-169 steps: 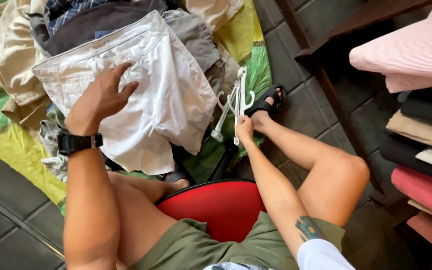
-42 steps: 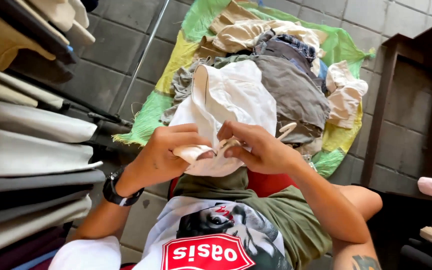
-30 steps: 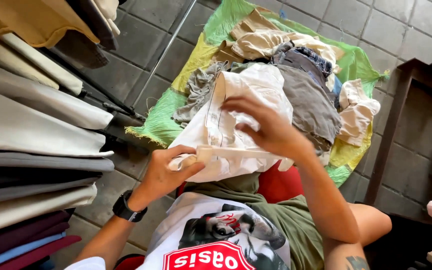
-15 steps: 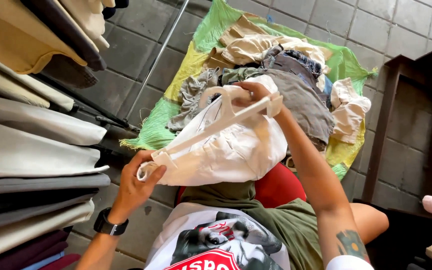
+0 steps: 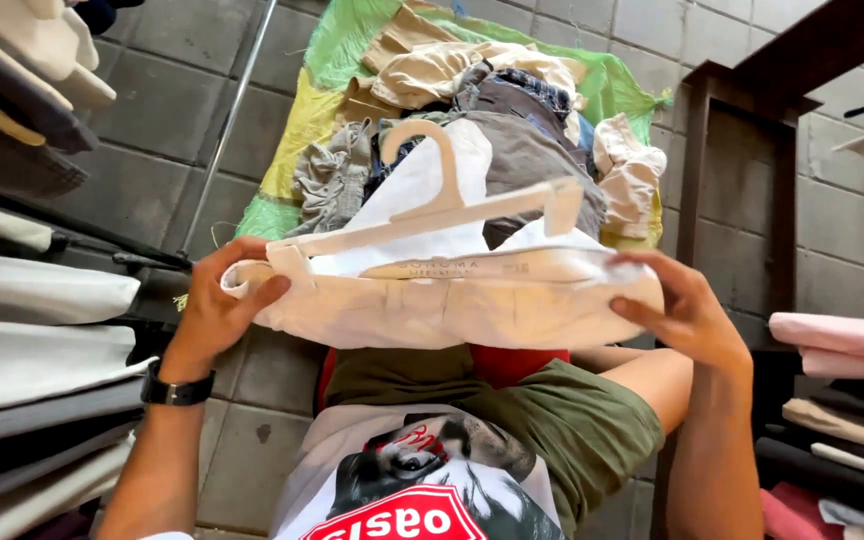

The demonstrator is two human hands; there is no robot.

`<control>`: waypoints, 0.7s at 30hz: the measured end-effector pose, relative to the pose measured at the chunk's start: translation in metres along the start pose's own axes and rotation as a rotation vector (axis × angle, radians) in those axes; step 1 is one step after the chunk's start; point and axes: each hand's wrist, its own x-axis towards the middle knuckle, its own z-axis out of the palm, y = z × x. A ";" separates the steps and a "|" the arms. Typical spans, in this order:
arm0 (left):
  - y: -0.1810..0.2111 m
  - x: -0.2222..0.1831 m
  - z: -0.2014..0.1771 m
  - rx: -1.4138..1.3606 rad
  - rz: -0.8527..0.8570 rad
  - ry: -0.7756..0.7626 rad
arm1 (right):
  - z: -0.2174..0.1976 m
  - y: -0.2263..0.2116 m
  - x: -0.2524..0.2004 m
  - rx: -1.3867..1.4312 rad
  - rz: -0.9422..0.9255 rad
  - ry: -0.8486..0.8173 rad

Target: Picking up various clothing items from a pile, placing them onto plastic hangers, and hanging them on a display rack.

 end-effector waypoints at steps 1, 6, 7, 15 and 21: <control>0.007 0.003 -0.004 -0.003 -0.003 -0.009 | 0.002 0.003 -0.019 0.000 0.010 0.003; 0.026 0.009 -0.022 -0.077 0.051 -0.257 | 0.031 -0.045 -0.076 0.147 -0.221 0.155; 0.022 0.009 -0.021 -0.078 0.043 -0.267 | 0.036 -0.034 -0.085 0.151 -0.210 0.157; -0.019 0.021 -0.003 -0.184 0.047 -0.235 | 0.094 -0.012 -0.076 -0.203 -0.116 0.515; -0.044 0.012 0.011 -0.115 -0.161 -0.233 | 0.096 0.022 -0.085 -0.291 0.019 0.377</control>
